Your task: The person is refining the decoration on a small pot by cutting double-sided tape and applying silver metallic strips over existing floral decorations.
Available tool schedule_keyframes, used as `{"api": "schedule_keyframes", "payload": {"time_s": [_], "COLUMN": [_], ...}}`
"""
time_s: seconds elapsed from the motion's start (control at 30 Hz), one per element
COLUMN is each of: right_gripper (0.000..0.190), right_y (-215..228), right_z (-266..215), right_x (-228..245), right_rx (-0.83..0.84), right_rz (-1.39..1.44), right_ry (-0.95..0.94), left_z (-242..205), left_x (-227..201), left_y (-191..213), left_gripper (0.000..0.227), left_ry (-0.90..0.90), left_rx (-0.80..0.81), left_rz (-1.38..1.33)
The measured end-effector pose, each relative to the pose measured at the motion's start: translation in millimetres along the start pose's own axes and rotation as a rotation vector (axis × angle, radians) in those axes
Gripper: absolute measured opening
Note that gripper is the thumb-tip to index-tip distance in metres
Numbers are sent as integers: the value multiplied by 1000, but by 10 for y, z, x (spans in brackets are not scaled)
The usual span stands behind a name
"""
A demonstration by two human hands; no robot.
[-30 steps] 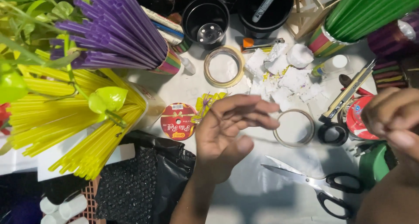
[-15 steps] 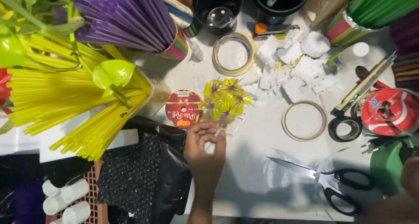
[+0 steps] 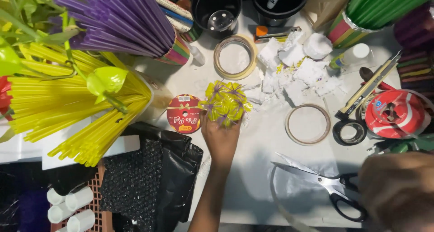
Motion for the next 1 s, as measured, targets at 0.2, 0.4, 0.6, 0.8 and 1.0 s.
{"api": "schedule_keyframes", "payload": {"time_s": [0.2, 0.4, 0.6, 0.8, 1.0], "right_gripper": [39, 36, 32, 22, 24], "right_y": [-2263, -2452, -2508, -2297, -2362], "right_z": [-354, -306, -162, -9, 111], "right_x": [1735, 1774, 1826, 1852, 2047], "right_rx": [66, 328, 408, 253, 192], "right_rz": [-1035, -1044, -985, -1004, -1029], "right_ry": [1161, 1125, 956, 999, 1056], "left_z": [10, 185, 87, 129, 73], "left_x": [8, -774, -1069, -969, -623], "left_y": [-114, -169, -584, -812, -995], "left_gripper": [76, 80, 73, 77, 91], "left_ry": [80, -26, -2, 253, 145], "left_rx": [188, 613, 803, 777, 955], "left_rz": [-463, -566, -1567, -1567, -1219]}}
Point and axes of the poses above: each hand's wrist, its own z-axis towards the middle knuckle, its own y-axis out of the back of the hand, x = y × z, the point moved 10 cm from there along z, towards the middle knuckle, and after that the axes turned 1 degree about -z, right-handed, at the moved point
